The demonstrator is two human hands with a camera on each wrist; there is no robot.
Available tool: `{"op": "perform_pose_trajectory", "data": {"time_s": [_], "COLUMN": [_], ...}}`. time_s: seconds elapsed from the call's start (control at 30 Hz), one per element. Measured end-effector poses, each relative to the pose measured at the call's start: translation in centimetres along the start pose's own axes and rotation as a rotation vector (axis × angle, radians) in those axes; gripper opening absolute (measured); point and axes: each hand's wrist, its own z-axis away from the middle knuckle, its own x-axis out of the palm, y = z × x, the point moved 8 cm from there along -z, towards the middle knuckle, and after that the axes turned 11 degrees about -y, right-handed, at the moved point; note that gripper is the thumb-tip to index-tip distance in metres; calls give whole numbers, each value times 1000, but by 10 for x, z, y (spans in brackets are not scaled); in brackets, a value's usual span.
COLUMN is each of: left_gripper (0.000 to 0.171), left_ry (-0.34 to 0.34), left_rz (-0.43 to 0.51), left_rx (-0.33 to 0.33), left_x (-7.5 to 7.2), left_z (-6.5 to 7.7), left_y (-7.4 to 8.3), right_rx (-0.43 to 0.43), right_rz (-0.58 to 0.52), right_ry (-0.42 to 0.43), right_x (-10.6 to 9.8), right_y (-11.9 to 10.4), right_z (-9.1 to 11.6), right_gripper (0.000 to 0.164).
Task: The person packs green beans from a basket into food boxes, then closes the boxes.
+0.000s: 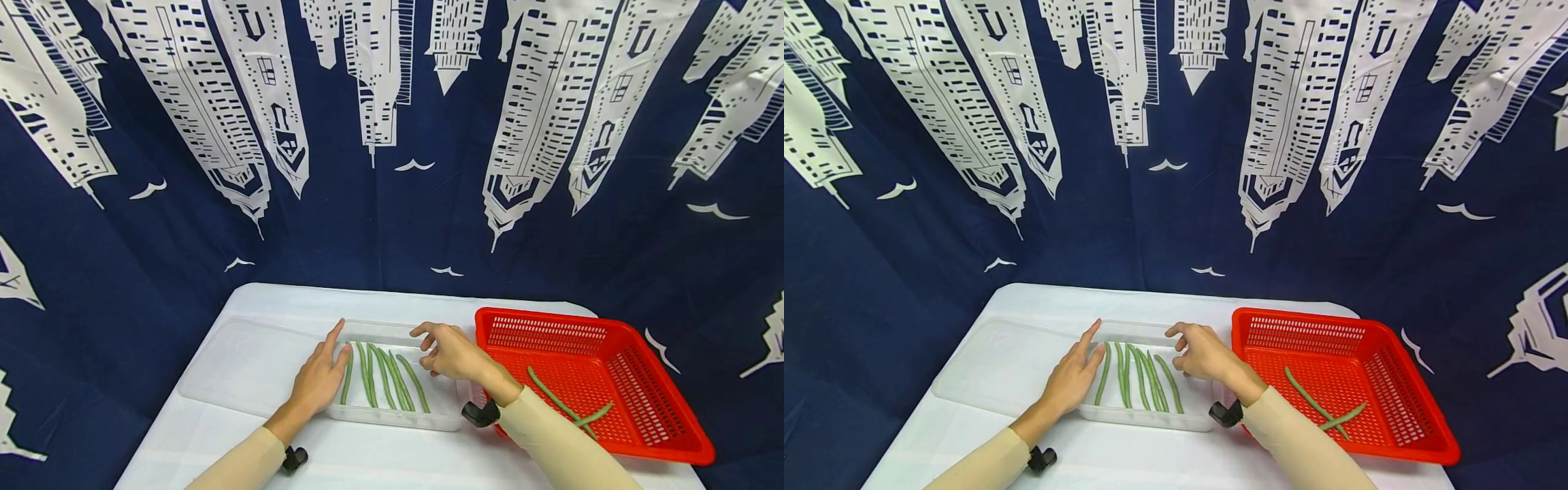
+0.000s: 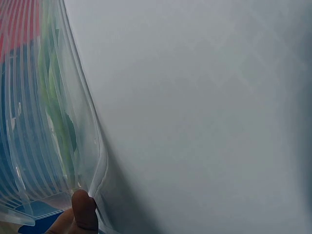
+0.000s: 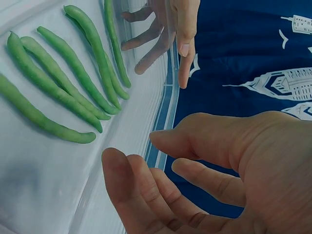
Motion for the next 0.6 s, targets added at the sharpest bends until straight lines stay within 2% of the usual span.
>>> {"op": "perform_pose_trajectory", "data": {"time_s": [0.3, 0.6], "left_gripper": [64, 63], "left_ry": [0, -2], "left_rz": [-3, -9], "left_rx": [-4, -12], "left_x": [0, 1], "left_z": [0, 0], "left_y": [1, 1], "right_rx": [3, -25], "right_rz": [-24, 18], "right_ry": [3, 32], "right_x": [-1, -7], "right_y": [-2, -3], "right_z": [4, 11], "right_gripper": [49, 45]}}
